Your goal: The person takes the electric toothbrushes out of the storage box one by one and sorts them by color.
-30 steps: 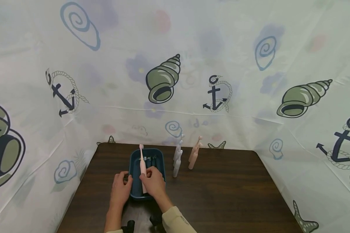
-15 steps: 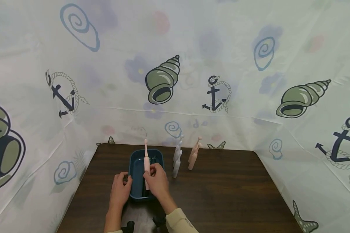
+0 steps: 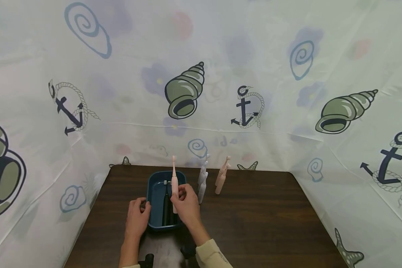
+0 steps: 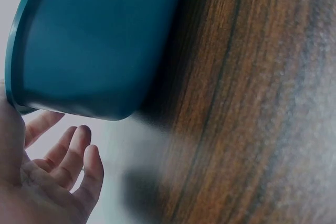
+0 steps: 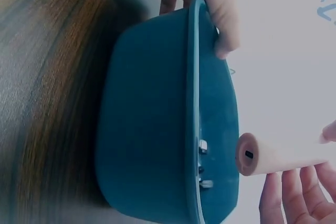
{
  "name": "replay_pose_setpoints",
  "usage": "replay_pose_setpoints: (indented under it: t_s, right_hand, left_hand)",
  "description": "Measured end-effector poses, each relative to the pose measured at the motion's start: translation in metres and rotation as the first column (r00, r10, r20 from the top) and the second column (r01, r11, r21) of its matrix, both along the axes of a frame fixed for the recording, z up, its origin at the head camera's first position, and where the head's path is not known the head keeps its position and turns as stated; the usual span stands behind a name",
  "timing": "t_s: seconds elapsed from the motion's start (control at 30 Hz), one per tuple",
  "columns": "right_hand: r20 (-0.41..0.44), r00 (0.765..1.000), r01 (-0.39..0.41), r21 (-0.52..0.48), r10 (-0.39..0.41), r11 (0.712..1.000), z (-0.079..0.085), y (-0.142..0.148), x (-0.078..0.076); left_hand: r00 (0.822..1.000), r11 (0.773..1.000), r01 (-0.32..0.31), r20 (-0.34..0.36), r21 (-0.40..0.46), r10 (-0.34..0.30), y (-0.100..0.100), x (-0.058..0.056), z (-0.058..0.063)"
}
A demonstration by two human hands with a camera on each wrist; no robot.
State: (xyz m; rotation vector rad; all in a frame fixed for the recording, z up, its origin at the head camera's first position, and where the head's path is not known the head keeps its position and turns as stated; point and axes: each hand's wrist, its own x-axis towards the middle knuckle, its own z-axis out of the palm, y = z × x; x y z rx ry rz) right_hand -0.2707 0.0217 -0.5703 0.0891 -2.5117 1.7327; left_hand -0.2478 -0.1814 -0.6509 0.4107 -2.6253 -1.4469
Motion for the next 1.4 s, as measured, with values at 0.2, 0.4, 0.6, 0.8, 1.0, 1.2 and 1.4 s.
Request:
replay_pose_setpoints:
  t_s: [0.2, 0.4, 0.6, 0.8, 1.0, 1.2, 1.4]
  right_hand:
    - [-0.033, 0.999, 0.028, -0.028, -0.029, 0.999, -0.002, 0.008, 0.001]
    - [-0.082, 0.995, 0.050, -0.067, -0.055, 0.997, -0.005, 0.016, 0.002]
    - [-0.173, 0.980, 0.075, -0.147, -0.100, 0.986, -0.006, 0.026, -0.001]
    - [-0.199, 0.972, 0.095, -0.166, -0.128, 0.982, -0.005, 0.037, -0.003]
    - [-0.198, 0.965, 0.140, -0.164, -0.172, 0.976, -0.008, 0.050, -0.003]
    - [-0.209, 0.951, 0.187, -0.193, -0.227, 0.963, -0.011, 0.066, -0.004]
    - [-0.182, 0.945, 0.238, -0.182, -0.270, 0.954, -0.015, 0.085, -0.008]
  left_hand:
    - [1.000, 1.000, -0.004, -0.006, 0.003, 0.004, 0.000, 0.000, -0.002]
    - [1.000, 1.000, -0.005, 0.002, 0.005, 0.005, 0.000, 0.001, -0.002]
    - [1.000, 1.000, 0.002, 0.002, 0.018, -0.002, -0.001, 0.001, -0.002]
    - [1.000, 1.000, 0.001, 0.001, 0.026, -0.001, -0.001, 0.001, 0.000]
    - [1.000, 1.000, 0.008, 0.008, 0.030, -0.008, 0.000, 0.002, 0.001]
    - [1.000, 0.999, 0.008, 0.007, 0.034, -0.008, 0.000, 0.002, 0.001]
    - [1.000, 0.999, 0.005, 0.005, 0.033, -0.005, 0.000, 0.000, 0.000]
